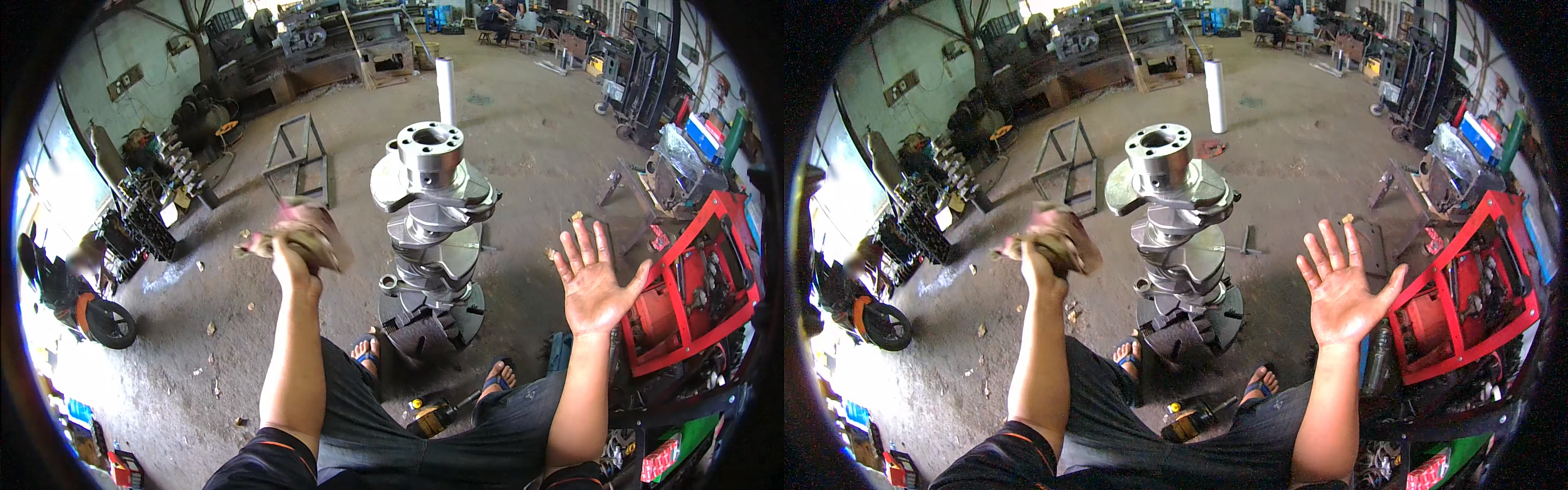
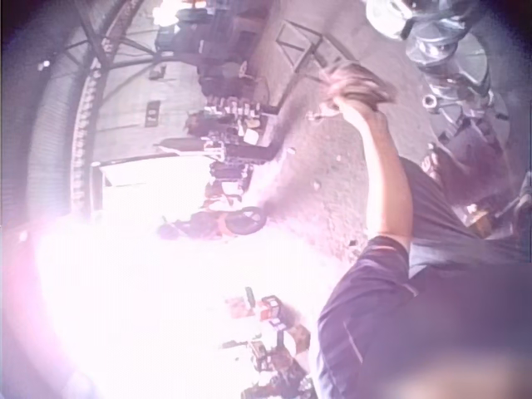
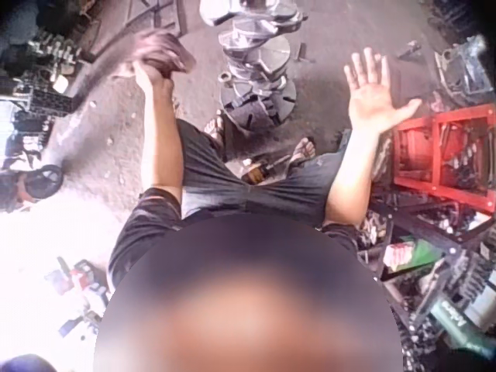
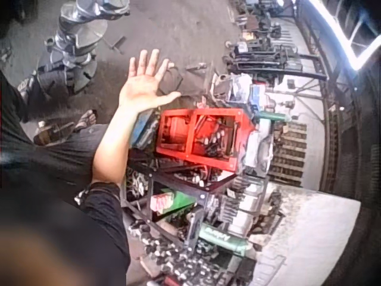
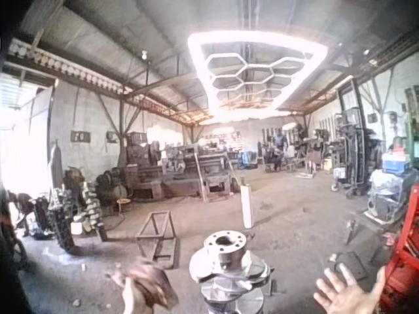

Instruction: The person assembles a vertical auger by inserting bolts and tightening them with a cordless impact driver, then wipes the auger and a small metal part with a cloth. The person handles bolts, a cordless impact driver, and a cloth while seated on the workshop floor.

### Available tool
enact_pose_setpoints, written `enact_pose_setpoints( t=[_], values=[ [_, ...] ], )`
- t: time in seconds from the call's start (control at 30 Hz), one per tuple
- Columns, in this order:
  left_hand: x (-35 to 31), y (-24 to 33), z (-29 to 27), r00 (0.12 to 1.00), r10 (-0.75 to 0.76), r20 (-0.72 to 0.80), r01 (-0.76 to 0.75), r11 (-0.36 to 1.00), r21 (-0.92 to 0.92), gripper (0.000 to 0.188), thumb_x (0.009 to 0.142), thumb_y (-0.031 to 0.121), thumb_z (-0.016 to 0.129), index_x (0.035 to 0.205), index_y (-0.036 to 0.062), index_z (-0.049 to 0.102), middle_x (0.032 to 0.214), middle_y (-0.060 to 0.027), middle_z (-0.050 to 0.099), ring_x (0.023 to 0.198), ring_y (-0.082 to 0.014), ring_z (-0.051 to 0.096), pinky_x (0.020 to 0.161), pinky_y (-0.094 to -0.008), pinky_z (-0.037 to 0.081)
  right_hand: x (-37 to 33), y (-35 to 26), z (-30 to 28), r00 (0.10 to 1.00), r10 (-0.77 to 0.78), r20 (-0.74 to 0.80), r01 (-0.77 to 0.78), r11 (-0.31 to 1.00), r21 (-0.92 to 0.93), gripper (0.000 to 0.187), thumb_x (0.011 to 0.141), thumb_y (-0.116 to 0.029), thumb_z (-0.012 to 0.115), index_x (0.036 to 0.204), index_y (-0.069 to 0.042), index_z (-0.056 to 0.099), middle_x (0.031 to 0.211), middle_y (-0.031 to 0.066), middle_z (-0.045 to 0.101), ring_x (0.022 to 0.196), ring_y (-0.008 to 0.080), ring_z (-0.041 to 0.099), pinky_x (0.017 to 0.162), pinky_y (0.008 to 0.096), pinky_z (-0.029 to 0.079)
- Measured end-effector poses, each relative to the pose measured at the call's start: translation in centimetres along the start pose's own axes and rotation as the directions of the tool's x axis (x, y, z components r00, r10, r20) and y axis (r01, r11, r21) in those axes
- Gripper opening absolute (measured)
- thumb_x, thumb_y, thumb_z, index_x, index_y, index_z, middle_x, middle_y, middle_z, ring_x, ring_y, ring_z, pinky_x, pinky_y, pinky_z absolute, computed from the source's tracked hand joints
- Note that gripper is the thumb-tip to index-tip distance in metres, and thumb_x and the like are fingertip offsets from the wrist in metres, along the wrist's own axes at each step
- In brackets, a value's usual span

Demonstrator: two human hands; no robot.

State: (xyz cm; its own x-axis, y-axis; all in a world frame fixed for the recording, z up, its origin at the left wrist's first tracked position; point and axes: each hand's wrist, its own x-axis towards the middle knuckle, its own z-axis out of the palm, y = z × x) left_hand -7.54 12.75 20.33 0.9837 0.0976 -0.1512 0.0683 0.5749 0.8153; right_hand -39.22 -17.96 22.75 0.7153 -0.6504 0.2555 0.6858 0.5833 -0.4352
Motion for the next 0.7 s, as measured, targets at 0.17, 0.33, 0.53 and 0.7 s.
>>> enact_pose_setpoints(
  t=[0.17, 0.33, 0.53, 0.7],
  values=[
    [-2.4, -5.0, 0.1, 0.991, -0.056, 0.123, 0.019, 0.959, 0.284, 0.053, 0.097, 0.039, 0.051, 0.129, -0.0030, 0.057, 0.122, -0.0153, 0.064, 0.111, -0.0253, 0.062, 0.094, -0.0389, 0.050, 0.0, -0.8, -0.4, 0.998, -0.026, -0.060, 0.027, 0.999, 0.022, 0.097, 0.089, -0.080, 0.039, 0.150, -0.003, 0.036, 0.152, 0.0205, 0.043, 0.135, 0.0377, 0.048, 0.106, 0.0527, 0.045],
    [-3.2, -6.4, 0.4, 0.936, -0.166, 0.311, 0.139, 0.984, 0.109, 0.049, 0.093, 0.038, 0.055, 0.127, 0.0029, 0.057, 0.122, -0.0140, 0.065, 0.109, -0.0282, 0.063, 0.097, -0.0406, 0.049, -0.2, -1.6, -1.5, 0.999, -0.042, -0.023, 0.043, 0.999, 0.024, 0.097, 0.090, -0.079, 0.039, 0.150, -0.004, 0.035, 0.152, 0.0188, 0.043, 0.134, 0.0353, 0.049, 0.105, 0.0503, 0.046],
    [-2.4, -4.1, 1.0, 0.922, -0.181, 0.343, 0.240, 0.961, -0.136, 0.039, 0.088, 0.032, 0.058, 0.117, 0.0063, 0.057, 0.102, -0.0132, 0.066, 0.094, -0.0293, 0.066, 0.088, -0.0435, 0.053, -0.1, -3.0, -3.0, 0.997, -0.067, -0.037, 0.068, 0.997, 0.036, 0.098, 0.088, -0.081, 0.039, 0.149, -0.006, 0.038, 0.149, 0.0196, 0.047, 0.128, 0.0369, 0.054, 0.103, 0.0507, 0.047],
    [-2.5, -4.1, 1.4, 0.996, -0.014, 0.083, 0.018, 0.999, -0.047, 0.039, 0.088, 0.028, 0.064, 0.118, 0.0039, 0.060, 0.109, -0.0115, 0.065, 0.097, -0.0250, 0.065, 0.084, -0.0388, 0.053, 0.1, -3.5, -3.4, 0.994, -0.082, -0.066, 0.082, 0.997, 0.001, 0.098, 0.088, -0.081, 0.039, 0.151, -0.006, 0.036, 0.150, 0.0177, 0.046, 0.126, 0.0336, 0.056, 0.102, 0.0483, 0.047]
  ],
)
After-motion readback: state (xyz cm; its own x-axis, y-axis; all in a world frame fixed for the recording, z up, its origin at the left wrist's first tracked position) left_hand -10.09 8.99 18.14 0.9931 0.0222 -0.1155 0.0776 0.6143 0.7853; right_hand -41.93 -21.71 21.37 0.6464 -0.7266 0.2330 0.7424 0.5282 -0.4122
